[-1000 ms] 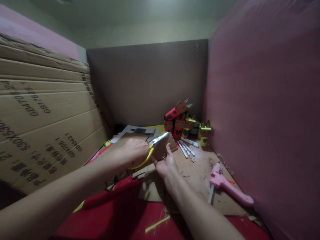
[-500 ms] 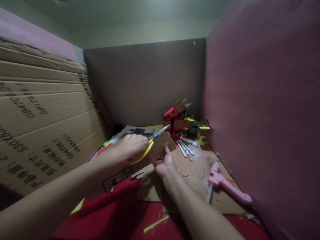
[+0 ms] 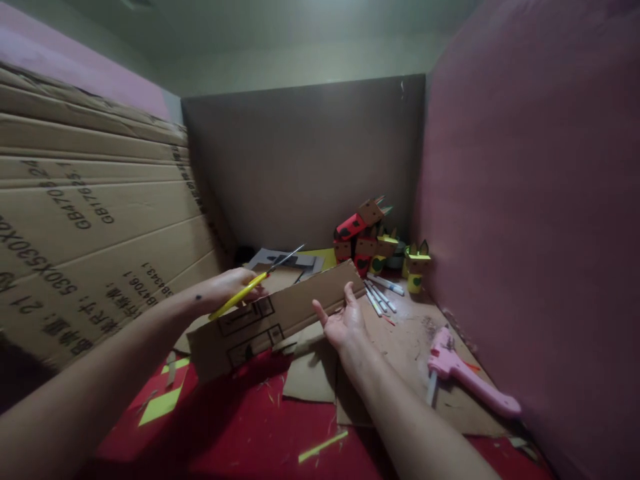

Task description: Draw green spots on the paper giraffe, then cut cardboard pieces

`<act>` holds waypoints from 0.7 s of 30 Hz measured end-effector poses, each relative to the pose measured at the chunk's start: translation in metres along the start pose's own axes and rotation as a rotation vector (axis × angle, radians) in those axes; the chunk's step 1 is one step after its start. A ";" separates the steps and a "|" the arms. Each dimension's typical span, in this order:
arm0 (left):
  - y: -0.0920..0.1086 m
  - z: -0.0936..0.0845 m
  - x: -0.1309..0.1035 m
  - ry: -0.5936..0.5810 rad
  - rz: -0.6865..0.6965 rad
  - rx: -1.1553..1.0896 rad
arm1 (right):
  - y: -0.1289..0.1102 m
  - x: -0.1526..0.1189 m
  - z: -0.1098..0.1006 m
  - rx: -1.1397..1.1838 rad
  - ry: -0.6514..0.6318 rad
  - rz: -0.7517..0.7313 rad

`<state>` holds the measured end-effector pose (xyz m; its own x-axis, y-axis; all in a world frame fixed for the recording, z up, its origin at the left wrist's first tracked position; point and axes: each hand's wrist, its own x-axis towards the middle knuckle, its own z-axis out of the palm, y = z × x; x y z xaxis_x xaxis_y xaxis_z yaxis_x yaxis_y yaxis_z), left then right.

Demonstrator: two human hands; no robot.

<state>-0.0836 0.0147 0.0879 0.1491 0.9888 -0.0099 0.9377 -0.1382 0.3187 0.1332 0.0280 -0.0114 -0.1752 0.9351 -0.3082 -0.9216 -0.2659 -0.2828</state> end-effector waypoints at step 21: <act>-0.036 0.036 0.014 -0.205 0.287 -0.620 | -0.018 -0.001 0.006 -0.255 0.012 -0.263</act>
<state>-0.1041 0.0310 0.0422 0.4763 0.8793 -0.0036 0.5103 -0.2731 0.8155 0.1484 0.0330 -0.0006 0.0618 0.9768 -0.2053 -0.8182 -0.0682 -0.5709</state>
